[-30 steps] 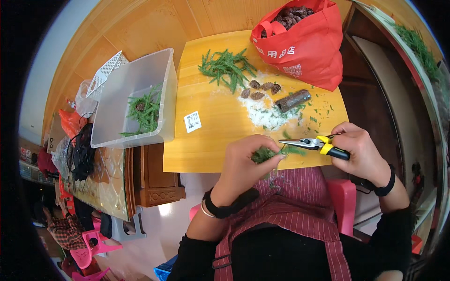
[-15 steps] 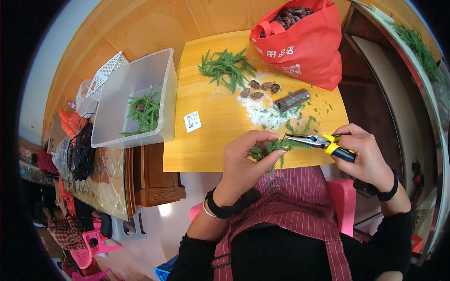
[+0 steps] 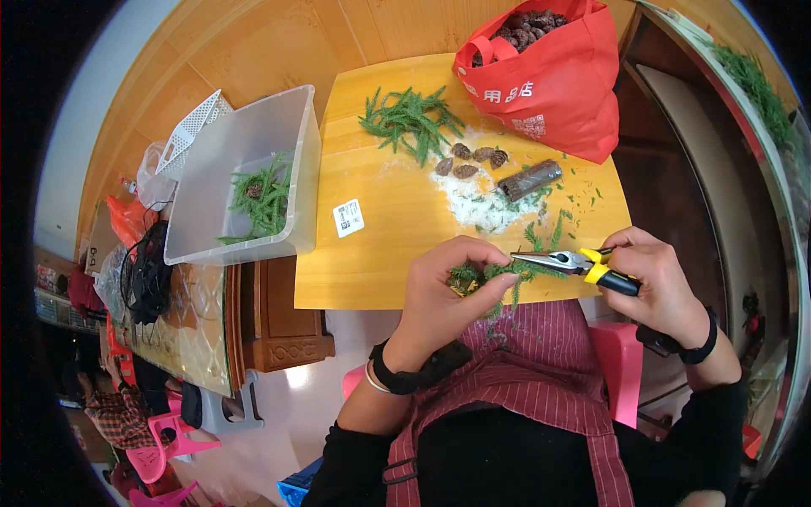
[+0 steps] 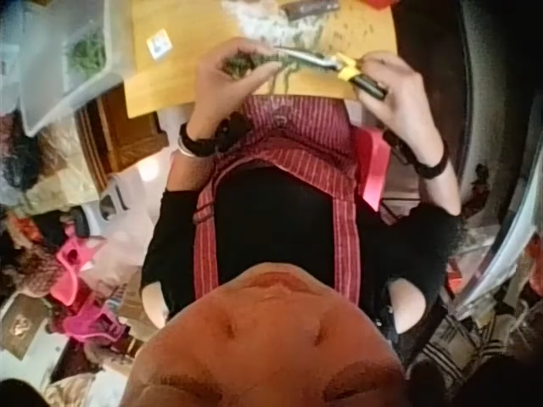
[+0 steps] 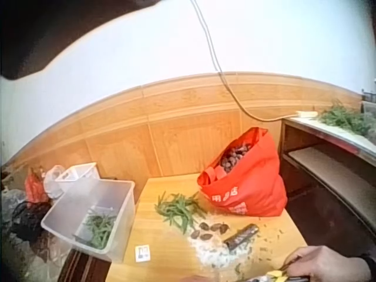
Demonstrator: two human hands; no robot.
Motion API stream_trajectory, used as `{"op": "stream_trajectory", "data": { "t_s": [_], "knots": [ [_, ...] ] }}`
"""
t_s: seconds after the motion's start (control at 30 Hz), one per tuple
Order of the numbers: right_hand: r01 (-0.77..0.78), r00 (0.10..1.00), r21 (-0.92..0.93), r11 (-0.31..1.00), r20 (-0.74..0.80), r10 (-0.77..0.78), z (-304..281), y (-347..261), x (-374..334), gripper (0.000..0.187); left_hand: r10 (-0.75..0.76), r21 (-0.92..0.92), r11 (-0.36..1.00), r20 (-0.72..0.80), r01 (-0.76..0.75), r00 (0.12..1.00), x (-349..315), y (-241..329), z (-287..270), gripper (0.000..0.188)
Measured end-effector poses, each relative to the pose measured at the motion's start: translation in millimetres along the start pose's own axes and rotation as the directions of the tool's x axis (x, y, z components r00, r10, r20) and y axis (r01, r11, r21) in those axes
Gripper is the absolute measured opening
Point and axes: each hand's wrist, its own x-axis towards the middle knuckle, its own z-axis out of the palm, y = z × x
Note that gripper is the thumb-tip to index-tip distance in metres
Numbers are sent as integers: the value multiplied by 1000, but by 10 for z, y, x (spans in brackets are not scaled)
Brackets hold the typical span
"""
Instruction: Trimming and processing small green plant branches at a workbench.
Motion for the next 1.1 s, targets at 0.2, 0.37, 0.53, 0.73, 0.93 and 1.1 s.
{"op": "stream_trajectory", "data": {
  "t_s": [0.2, 0.37, 0.53, 0.73, 0.93, 1.1],
  "knots": [
    [20, 1000, -21, 1000, -3, -20, -22, -3, 0, 10, 55, 87, 995, -13, -53, 998, 41, 7, 9, 16],
    [-59, 995, 83, 995, 83, 52, -66, -3, 15, 9, 109, 111, 988, 5, -109, 994, 61, -12, -8, 17],
    [-214, 926, 177, 961, 351, 142, -256, -43, 96, 9, 161, 102, 982, -4, -160, 987, 49, -14, -4, 20],
    [-453, 753, 306, 838, 634, 176, -384, -15, 186, 17, 267, 130, 954, 48, -271, 963, 64, -22, -31, 22],
    [-727, 474, 302, 617, 870, 134, -443, 92, 265, 12, 391, 155, 899, 134, -409, 910, 83, 14, -39, 24],
    [-882, 278, 260, 394, 961, -12, -450, 179, 278, 16, 442, 81, 883, 185, -462, 878, 99, 55, -33, 22]
  ]
}}
